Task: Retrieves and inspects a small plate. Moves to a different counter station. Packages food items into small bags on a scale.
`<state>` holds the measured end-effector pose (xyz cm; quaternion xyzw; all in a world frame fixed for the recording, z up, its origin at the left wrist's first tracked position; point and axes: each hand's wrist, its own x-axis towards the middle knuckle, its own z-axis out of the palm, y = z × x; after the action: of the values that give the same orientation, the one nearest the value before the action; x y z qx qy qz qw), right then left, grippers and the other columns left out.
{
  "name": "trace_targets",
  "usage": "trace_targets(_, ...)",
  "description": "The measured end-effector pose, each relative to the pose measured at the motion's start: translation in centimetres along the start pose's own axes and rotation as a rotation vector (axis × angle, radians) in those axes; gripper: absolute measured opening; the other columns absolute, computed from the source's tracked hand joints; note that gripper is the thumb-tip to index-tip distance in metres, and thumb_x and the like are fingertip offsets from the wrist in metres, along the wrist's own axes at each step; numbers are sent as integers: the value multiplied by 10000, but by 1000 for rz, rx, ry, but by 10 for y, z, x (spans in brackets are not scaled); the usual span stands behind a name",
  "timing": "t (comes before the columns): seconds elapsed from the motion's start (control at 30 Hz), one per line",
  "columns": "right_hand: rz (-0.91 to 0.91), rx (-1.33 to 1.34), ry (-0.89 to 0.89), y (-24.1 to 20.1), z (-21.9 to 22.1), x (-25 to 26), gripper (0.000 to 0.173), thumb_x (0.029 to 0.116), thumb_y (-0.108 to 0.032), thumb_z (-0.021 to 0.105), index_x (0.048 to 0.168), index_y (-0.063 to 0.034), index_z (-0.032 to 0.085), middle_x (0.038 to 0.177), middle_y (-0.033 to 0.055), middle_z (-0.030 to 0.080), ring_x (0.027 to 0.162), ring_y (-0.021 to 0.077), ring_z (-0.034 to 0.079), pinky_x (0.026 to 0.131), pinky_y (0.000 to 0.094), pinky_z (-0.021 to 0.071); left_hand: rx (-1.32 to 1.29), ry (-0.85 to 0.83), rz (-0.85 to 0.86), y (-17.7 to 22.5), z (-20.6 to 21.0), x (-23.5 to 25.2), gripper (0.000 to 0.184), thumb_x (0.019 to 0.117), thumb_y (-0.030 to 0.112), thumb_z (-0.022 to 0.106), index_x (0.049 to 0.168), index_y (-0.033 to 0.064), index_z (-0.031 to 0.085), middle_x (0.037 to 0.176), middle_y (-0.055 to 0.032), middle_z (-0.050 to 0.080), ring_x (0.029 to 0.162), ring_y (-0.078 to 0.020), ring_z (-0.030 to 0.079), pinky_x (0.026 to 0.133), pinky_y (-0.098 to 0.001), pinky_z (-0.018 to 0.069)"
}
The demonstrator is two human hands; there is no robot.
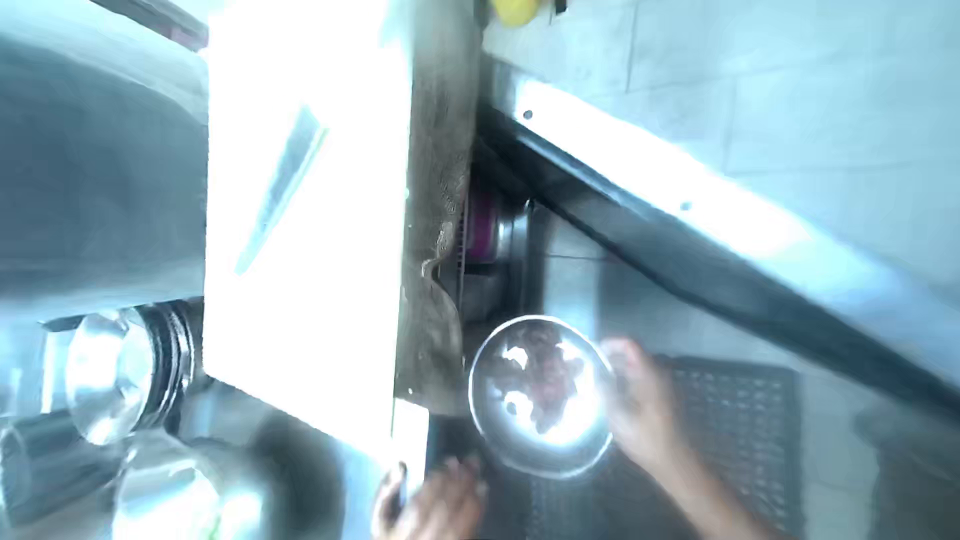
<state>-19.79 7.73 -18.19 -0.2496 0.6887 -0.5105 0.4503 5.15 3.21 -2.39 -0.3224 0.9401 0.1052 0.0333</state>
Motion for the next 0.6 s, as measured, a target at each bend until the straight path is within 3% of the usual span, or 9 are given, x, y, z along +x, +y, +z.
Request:
trace_targets(0.13, -95, 55, -16, -69, -51, -70, 201, 896, -27, 564, 1095, -19, 592, 846, -23, 694, 732, 21, 668, 644, 200, 579, -129, 9, -27, 2, -7, -7, 809, 998, 689, 375, 1548, 97, 407, 1567, -113, 484, 1471, -171, 418, 1253, -502, 161)
trace_targets(0.2, -116, 76, -21, -99, -63, -96, 226, 893, 6, 560, 1117, -13, 573, 828, -32, 674, 715, 20, 652, 634, 195, 567, -523, 69, -129, 24, -19, -13, 848, 1026, 634, 402, 1532, -47, 400, 1566, -188, 463, 1487, -211, 400, 1270, -510, 166)
trace_targets(0.23, -121, 98, -45, -111, -67, -107, 238, 900, 15, 558, 1136, -17, 551, 828, -33, 674, 714, 26, 653, 638, 201, 568, -791, 131, -213, 44, -28, -18, 776, 1048, 575, 429, 1511, -48, 428, 1540, -133, 504, 1462, -135, 418, 1277, -422, 222)
trace_targets(0.3, -164, 109, -150, -132, -76, -123, 264, 918, 19, 567, 1176, -24, 534, 844, -26, 704, 724, 41, 676, 647, 221, 585, -1289, 305, -397, 88, -42, -39, 539, 1052, 519, 427, 1394, 137, 595, 1326, 96, 673, 1234, 45, 578, 1115, -239, 453)
trace_targets(0.33, -201, 81, -193, -142, -78, -131, 272, 919, 17, 564, 1185, -30, 535, 841, -27, 707, 717, 43, 679, 641, 223, 587, -1518, 351, -417, 104, -47, -52, 528, 1045, 566, 388, 1395, 237, 607, 1292, 145, 689, 1196, 48, 605, 1074, -238, 482)
trace_targets(0.4, -272, 11, -260, -163, -78, -146, 273, 929, -3, 546, 1200, -29, 541, 856, -9, 715, 728, 57, 689, 647, 240, 596, -1783, 431, -379, 129, -50, -76, 491, 1044, 545, 449, 1422, 261, 579, 1249, 113, 711, 1130, -15, 661, 996, -281, 539)
trace_targets(0.5, -468, -261, -248, -175, -93, -151, 393, 1024, -290, 578, 1297, -9, 611, 1104, 52, 728, 964, 102, 702, 834, 309, 606, -1652, 602, -629, 164, -49, -111, 284, 1016, 78, 525, 1297, 50, 496, 1047, 44, 733, 939, -81, 716, 868, -331, 606)
trace_targets(0.57, -415, -516, -67, -164, -117, -121, 587, 1004, -373, 585, 1441, 16, 524, 1401, 214, 595, 1276, 327, 599, 1079, 529, 487, -1610, 680, -702, 174, -45, -145, 309, 997, -5, 501, 1303, -34, 477, 1019, -23, 736, 889, -134, 736, 824, -383, 632)
trace_targets(0.6, -264, -568, -41, -152, -126, -108, 658, 1003, -357, 627, 1498, 36, 445, 1462, 276, 520, 1341, 414, 529, 1127, 612, 405, -1601, 711, -700, 179, -44, -169, 303, 1002, 0, 497, 1303, -35, 479, 1024, -29, 738, 890, -140, 739, 823, -390, 635)
